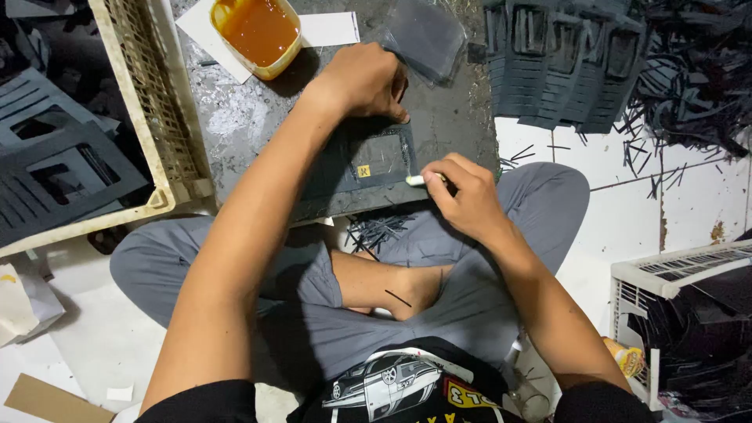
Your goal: The person sits cross-legged on the floor and applies glue with a glue stick along the inner edge of a dark cutout frame, then presses a mesh screen into the glued frame and adjusts it to fit, before placing the finished frame into a crate with similar frames.
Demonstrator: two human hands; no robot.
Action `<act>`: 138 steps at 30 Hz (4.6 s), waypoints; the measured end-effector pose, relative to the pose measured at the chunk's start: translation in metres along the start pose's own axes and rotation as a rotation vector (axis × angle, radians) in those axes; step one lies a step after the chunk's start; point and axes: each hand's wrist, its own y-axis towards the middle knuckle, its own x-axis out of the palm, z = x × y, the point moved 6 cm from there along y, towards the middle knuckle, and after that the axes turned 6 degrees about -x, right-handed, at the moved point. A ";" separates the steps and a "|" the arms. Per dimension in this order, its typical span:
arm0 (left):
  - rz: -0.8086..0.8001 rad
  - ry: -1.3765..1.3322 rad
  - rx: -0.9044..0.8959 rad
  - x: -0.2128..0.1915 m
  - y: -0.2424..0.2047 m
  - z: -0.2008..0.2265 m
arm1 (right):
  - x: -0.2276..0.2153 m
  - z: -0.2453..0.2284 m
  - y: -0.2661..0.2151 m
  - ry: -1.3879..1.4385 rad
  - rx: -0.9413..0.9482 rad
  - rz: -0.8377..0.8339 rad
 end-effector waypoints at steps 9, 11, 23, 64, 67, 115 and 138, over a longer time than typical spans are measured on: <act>-0.042 0.049 -0.059 0.001 0.001 0.001 | 0.004 0.000 0.001 -0.035 0.006 0.065; -0.036 0.045 -0.053 0.002 0.002 -0.001 | 0.002 -0.002 -0.003 -0.011 0.029 0.035; 0.325 -0.426 0.108 -0.074 -0.077 0.026 | -0.026 0.071 -0.087 1.229 0.529 0.547; 0.490 -0.135 -0.137 -0.006 -0.191 0.005 | 0.063 -0.068 0.169 -0.128 -0.320 0.266; 0.469 -0.137 -0.164 -0.005 -0.192 0.005 | 0.065 -0.066 0.161 -0.097 -0.288 0.246; 0.361 -0.015 -0.221 0.006 -0.181 0.003 | 0.072 -0.051 -0.038 -0.308 -0.119 0.459; 0.354 -0.031 -0.229 0.003 -0.182 0.003 | 0.071 -0.016 -0.057 -0.519 -0.092 0.498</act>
